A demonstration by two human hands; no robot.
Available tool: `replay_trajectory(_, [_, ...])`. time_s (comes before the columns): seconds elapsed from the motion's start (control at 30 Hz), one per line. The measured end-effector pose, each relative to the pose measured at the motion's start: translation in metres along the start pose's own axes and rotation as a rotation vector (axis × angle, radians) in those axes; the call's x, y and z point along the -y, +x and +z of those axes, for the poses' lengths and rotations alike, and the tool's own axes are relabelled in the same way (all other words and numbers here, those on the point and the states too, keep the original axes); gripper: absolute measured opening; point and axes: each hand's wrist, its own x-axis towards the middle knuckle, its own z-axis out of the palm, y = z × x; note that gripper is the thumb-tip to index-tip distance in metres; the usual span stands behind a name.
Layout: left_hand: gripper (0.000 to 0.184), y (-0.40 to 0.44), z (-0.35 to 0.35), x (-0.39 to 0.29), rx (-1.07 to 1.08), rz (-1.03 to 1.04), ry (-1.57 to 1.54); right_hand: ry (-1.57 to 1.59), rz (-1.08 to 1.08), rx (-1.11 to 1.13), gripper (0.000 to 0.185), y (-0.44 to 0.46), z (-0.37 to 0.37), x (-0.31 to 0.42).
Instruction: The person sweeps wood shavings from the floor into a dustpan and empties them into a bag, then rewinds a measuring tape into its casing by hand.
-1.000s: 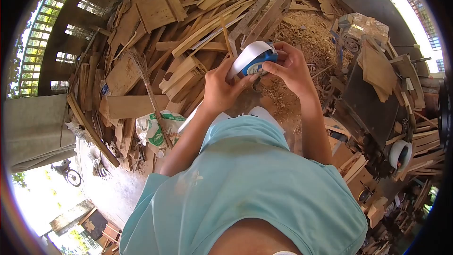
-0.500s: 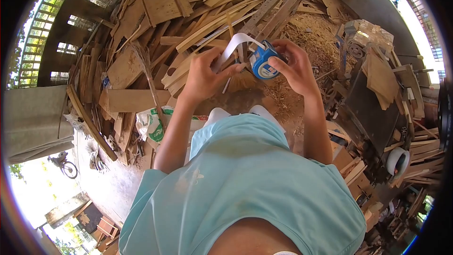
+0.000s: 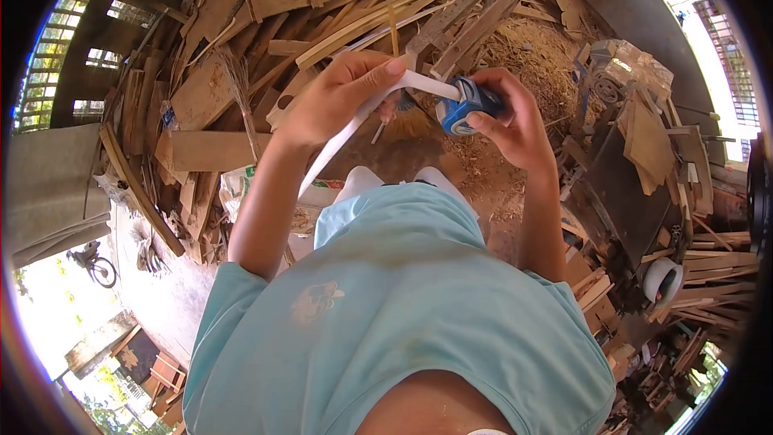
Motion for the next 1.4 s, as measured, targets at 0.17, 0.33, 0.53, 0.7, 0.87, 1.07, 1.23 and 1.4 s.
replay_trajectory(0.17, [0.033,-0.008,-0.017,-0.015,0.023,-0.166,0.103,-0.242,-0.141,0.035,0.04,0.0,0.005,0.013])
replay_trajectory(0.33, [0.032,-0.021,-0.011,-0.029,0.09,-0.177,0.164,-0.482,-0.268,0.091,0.041,-0.003,-0.002,0.043])
replay_trajectory(0.53, [0.036,-0.04,-0.005,-0.043,0.078,-0.247,0.205,-0.454,-0.262,0.147,0.041,-0.007,0.0,0.047])
replay_trajectory(0.7, [0.036,-0.057,-0.001,-0.043,0.025,-0.264,0.164,-0.428,-0.269,0.176,0.042,-0.008,0.003,0.051])
replay_trajectory(0.87, [0.037,-0.069,-0.001,-0.049,0.021,-0.263,0.198,-0.434,-0.268,0.202,0.044,-0.009,0.007,0.053])
replay_trajectory(1.07, [0.037,-0.083,0.0,-0.049,0.0,-0.27,0.172,-0.413,-0.274,0.21,0.046,-0.012,0.013,0.054])
replay_trajectory(1.23, [0.037,-0.084,-0.001,-0.043,-0.009,-0.24,0.102,-0.385,-0.298,0.179,0.046,-0.008,0.018,0.055])
replay_trajectory(1.4, [0.037,-0.088,0.005,-0.041,-0.041,-0.242,0.074,-0.341,-0.323,0.141,0.046,-0.01,0.026,0.048])
